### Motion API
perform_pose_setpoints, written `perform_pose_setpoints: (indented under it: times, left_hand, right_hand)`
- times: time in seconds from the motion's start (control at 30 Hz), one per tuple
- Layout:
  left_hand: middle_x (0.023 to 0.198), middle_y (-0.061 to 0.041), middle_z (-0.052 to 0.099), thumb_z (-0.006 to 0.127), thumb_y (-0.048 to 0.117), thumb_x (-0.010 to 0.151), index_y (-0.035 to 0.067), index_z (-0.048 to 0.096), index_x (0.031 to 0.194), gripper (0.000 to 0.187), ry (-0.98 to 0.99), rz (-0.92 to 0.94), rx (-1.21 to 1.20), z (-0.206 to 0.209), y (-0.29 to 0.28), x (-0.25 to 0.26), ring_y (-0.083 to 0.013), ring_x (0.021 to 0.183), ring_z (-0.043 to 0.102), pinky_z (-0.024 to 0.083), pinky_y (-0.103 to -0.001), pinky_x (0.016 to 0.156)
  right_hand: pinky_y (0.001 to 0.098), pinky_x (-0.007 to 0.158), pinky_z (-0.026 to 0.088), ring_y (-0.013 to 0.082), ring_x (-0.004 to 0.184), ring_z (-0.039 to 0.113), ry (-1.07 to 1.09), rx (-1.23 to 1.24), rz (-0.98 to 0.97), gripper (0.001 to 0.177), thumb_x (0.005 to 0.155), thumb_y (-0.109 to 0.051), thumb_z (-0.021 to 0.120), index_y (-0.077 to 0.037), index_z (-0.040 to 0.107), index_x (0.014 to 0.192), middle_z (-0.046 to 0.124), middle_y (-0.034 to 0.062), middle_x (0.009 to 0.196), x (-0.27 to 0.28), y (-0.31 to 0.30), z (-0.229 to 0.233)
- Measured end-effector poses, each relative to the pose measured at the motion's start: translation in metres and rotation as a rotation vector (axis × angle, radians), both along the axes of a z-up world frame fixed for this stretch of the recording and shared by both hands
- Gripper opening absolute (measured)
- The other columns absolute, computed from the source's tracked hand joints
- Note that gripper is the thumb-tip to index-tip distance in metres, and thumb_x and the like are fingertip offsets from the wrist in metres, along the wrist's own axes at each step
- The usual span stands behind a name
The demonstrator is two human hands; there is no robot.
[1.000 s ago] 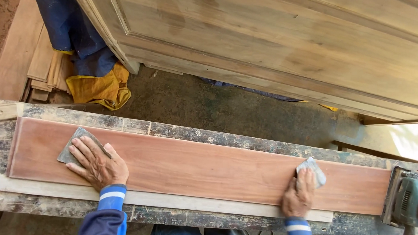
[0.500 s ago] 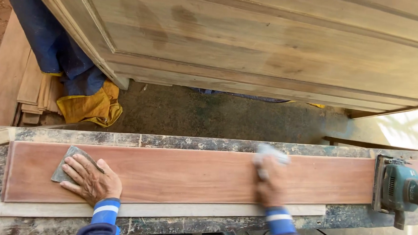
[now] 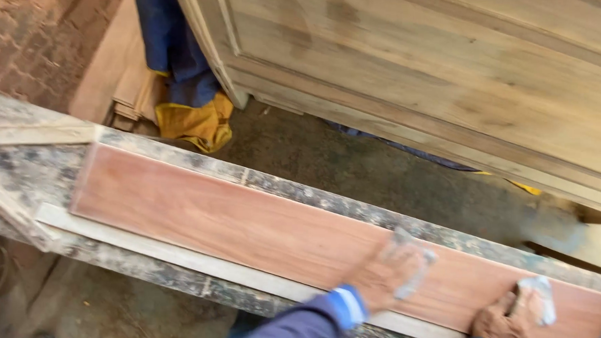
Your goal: Sanding a piece of wood using hand sandpaper and an electric orbital sander.
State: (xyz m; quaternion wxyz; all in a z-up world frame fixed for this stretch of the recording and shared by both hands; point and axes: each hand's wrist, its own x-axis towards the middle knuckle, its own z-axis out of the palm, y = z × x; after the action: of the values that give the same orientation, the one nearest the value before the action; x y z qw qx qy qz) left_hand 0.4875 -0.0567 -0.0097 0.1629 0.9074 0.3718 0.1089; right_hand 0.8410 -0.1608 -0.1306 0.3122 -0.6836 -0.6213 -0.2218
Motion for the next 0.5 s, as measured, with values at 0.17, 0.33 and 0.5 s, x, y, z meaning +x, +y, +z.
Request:
perform_pose_setpoints:
  times: [0.17,0.33,0.5]
  left_hand:
    - [0.169,-0.013,0.031,0.056,0.037,0.101,0.011,0.033,0.161,0.07,-0.041,0.304,-0.175,0.017,0.026,-0.157,-0.031,0.157,0.025,0.025,-0.053,0.122]
    - [0.167,-0.017,0.012,0.054,0.037,0.096,0.008,0.017,0.16,0.079,0.137,0.374,0.123,0.022,0.02,-0.079,-0.036,0.154,0.008,0.008,-0.066,0.121]
    - [0.172,-0.024,0.008,0.051,0.027,0.103,0.007,0.019,0.166,0.074,-0.152,-0.029,-0.041,0.002,0.005,0.09,-0.0478,0.157,0.003,0.002,-0.062,0.127]
  right_hand:
    - [0.051,0.125,0.036,0.0484,0.143,0.05,0.343,-0.225,-0.38,0.034,0.111,-0.008,0.06,0.013,0.061,0.137,0.056,0.035,0.151,-0.053,0.021,0.072]
    - [0.0516,0.127,0.033,0.0452,0.147,0.048,0.377,-0.256,-0.389,0.038,0.108,-0.008,0.057,0.009,0.062,0.141,0.055,0.0301,0.152,-0.064,0.03,0.09]
    - [0.0527,0.125,0.031,0.0451,0.148,0.044,0.435,-0.253,-0.376,0.041,0.108,-0.01,0.055,0.006,0.059,0.145,0.051,0.029,0.155,-0.063,0.028,0.093]
